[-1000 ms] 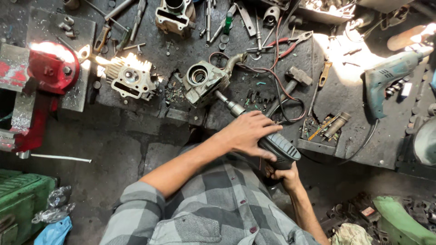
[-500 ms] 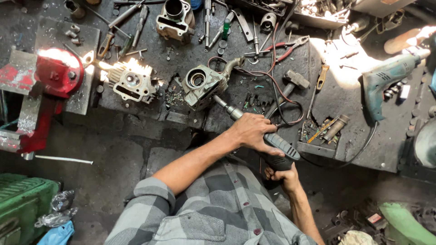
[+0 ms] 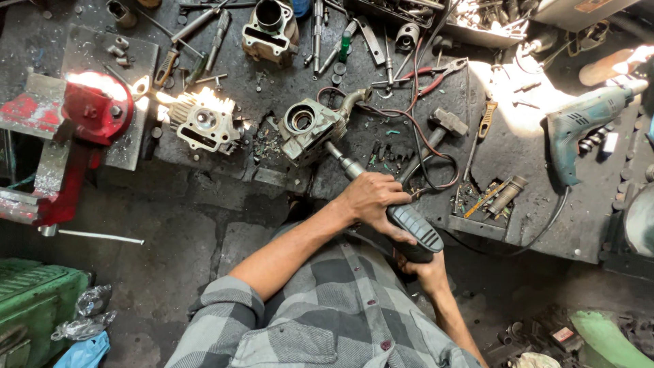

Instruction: The person holds a finned aluminum engine cylinder head on the workbench with one hand and uses an electric die grinder with the other to grind and smooth the head's surfaces and edges. They reposition the part repeatedly, working on several cylinder heads laid out on the bench.

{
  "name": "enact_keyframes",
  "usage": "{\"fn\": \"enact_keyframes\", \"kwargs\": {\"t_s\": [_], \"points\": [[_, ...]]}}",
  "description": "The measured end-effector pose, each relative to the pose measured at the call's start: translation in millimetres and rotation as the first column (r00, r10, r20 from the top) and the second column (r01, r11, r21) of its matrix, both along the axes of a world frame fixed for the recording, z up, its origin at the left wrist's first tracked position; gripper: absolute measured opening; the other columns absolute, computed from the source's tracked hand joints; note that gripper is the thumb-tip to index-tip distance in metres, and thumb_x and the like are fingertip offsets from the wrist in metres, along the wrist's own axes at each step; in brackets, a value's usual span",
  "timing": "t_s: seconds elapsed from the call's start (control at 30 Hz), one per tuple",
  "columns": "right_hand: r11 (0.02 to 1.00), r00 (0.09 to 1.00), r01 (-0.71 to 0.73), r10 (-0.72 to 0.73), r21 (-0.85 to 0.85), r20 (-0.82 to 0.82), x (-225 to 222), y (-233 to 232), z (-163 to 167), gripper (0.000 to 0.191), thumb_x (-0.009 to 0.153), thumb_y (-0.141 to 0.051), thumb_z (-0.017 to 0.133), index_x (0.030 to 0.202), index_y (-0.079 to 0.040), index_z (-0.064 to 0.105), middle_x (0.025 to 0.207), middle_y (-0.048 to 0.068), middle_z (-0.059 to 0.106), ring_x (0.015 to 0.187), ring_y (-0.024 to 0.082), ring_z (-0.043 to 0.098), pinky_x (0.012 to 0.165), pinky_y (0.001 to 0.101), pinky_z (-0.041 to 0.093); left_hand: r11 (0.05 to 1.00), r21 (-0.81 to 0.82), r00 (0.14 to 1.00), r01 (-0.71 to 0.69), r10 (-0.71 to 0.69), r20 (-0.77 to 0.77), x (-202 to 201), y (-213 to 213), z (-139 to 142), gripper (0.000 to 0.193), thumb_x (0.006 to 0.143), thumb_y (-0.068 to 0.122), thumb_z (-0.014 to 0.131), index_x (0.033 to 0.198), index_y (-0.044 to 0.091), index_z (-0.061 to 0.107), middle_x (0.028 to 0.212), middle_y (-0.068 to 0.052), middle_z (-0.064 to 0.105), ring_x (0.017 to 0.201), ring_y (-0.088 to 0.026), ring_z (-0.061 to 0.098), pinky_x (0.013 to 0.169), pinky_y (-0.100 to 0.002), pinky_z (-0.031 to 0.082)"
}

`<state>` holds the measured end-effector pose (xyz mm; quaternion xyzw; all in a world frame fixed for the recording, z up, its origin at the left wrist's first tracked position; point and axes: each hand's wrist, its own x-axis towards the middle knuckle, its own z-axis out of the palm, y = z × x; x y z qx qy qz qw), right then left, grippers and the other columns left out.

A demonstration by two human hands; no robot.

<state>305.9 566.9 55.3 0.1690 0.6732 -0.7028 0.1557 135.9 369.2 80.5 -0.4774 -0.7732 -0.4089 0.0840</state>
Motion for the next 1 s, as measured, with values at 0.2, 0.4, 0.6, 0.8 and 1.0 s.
{"fn": "enact_keyframes", "kwargs": {"t_s": [0.2, 0.4, 0.6, 0.8, 1.0], "points": [[0.998, 1.000, 0.017, -0.017, 0.062, -0.003, 7, -2, -2, 0.033, 0.050, 0.006, 0.062, 0.082, 0.002, 0.068, 0.069, 0.006, 0.066, 0.059, 0.015, 0.063, 0.054, 0.0283, 0.050, 0.999, 0.038, 1.000, 0.005, -0.006, 0.001, 4, -5, -2, 0.073, 0.060, 0.079, 0.080, 0.084, 0.010, 0.073, 0.073, 0.000, 0.064, 0.069, -0.020, 0.062, 0.061, -0.034, 0.051], [0.982, 0.994, 0.066, -0.081, 0.178, 0.075, 20, 0, -15, 0.037, 0.052, 0.011, 0.066, 0.088, 0.003, 0.069, 0.071, 0.008, 0.071, 0.062, 0.017, 0.067, 0.056, 0.0305, 0.054, 0.995, 0.071, 0.997, 0.071, -0.067, -0.047, 4, -4, -7, 0.079, 0.059, 0.080, 0.080, 0.086, 0.006, 0.073, 0.075, -0.003, 0.066, 0.065, -0.021, 0.063, 0.060, -0.034, 0.053], [0.959, 0.995, 0.081, -0.063, 0.273, -0.074, 20, -16, 0, 0.055, 0.056, 0.012, 0.067, 0.111, 0.003, 0.065, 0.090, 0.009, 0.073, 0.079, 0.017, 0.069, 0.072, 0.0294, 0.055, 0.987, 0.121, 0.994, 0.105, -0.101, -0.036, 8, -10, -6, 0.074, 0.062, 0.075, 0.084, 0.089, 0.006, 0.073, 0.078, -0.004, 0.068, 0.068, -0.022, 0.065, 0.064, -0.035, 0.054], [0.898, 0.950, 0.111, 0.030, 0.426, -0.310, 21, -45, 29, 0.076, 0.068, 0.007, 0.072, 0.141, -0.002, 0.056, 0.121, 0.014, 0.073, 0.110, 0.021, 0.070, 0.096, 0.0310, 0.053, 0.949, 0.260, 0.982, 0.176, -0.152, -0.110, 13, -24, 6, 0.073, 0.064, 0.070, 0.087, 0.091, 0.005, 0.071, 0.084, -0.007, 0.069, 0.071, -0.025, 0.064, 0.068, -0.036, 0.054], [0.872, 0.969, 0.080, 0.046, 0.483, -0.244, 32, -59, 38, 0.085, 0.066, -0.001, 0.079, 0.146, -0.007, 0.050, 0.114, 0.017, 0.075, 0.105, 0.020, 0.074, 0.090, 0.0311, 0.056, 0.896, 0.332, 0.953, 0.294, -0.248, -0.176, 18, -38, 10, 0.075, 0.064, 0.069, 0.087, 0.097, 0.004, 0.070, 0.090, -0.010, 0.069, 0.079, -0.027, 0.066, 0.076, -0.038, 0.053]]}}
